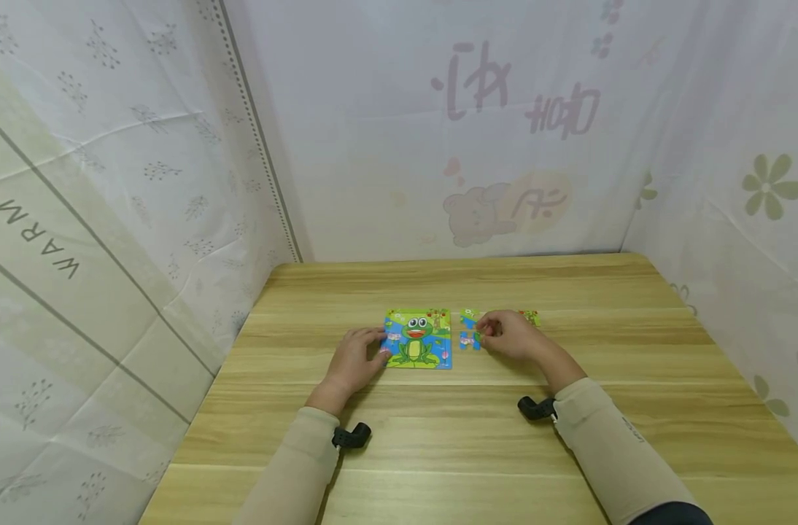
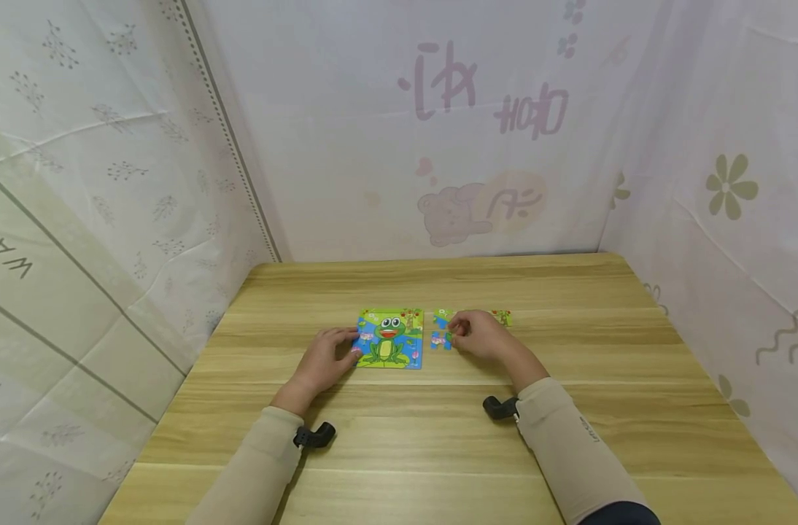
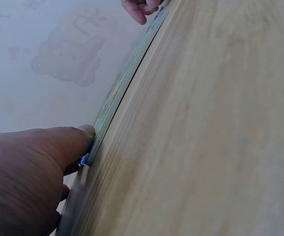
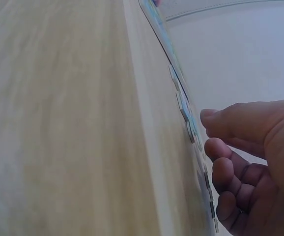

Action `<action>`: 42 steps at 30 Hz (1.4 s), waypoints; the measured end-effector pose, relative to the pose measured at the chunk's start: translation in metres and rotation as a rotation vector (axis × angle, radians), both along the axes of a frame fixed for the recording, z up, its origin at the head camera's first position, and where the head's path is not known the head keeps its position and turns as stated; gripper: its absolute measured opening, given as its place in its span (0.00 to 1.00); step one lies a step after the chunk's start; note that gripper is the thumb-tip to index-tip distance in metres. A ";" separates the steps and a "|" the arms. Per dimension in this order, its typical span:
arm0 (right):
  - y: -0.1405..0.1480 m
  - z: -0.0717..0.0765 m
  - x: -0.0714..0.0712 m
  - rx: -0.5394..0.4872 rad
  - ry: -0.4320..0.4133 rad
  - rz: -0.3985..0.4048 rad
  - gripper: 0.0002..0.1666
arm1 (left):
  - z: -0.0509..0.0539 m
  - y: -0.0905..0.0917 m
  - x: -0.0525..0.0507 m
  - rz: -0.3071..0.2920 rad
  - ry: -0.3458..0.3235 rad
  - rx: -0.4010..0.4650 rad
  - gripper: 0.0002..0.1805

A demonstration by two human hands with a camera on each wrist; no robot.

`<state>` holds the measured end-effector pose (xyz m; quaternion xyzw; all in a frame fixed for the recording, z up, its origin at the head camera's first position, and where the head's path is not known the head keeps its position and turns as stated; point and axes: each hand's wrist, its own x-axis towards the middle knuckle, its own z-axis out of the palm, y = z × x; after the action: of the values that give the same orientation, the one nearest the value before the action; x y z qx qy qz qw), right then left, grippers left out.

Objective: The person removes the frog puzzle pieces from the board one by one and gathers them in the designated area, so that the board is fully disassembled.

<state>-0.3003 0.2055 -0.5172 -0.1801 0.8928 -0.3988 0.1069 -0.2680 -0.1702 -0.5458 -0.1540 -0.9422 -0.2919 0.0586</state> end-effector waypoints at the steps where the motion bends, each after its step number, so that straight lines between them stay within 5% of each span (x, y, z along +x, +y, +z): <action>1: -0.001 0.001 0.000 -0.001 0.001 0.000 0.13 | 0.000 0.000 0.000 0.000 0.000 0.000 0.24; 24: -0.066 0.010 -0.010 0.049 0.073 0.051 0.18 | 0.001 0.000 -0.001 0.001 0.005 -0.014 0.24; 42: -0.106 0.002 -0.015 0.053 0.024 0.068 0.23 | 0.001 0.001 0.000 0.004 0.009 -0.013 0.24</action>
<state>-0.3154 0.0999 -0.5149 -0.2120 0.8976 -0.3691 0.1143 -0.2679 -0.1689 -0.5445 -0.1537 -0.9441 -0.2850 0.0626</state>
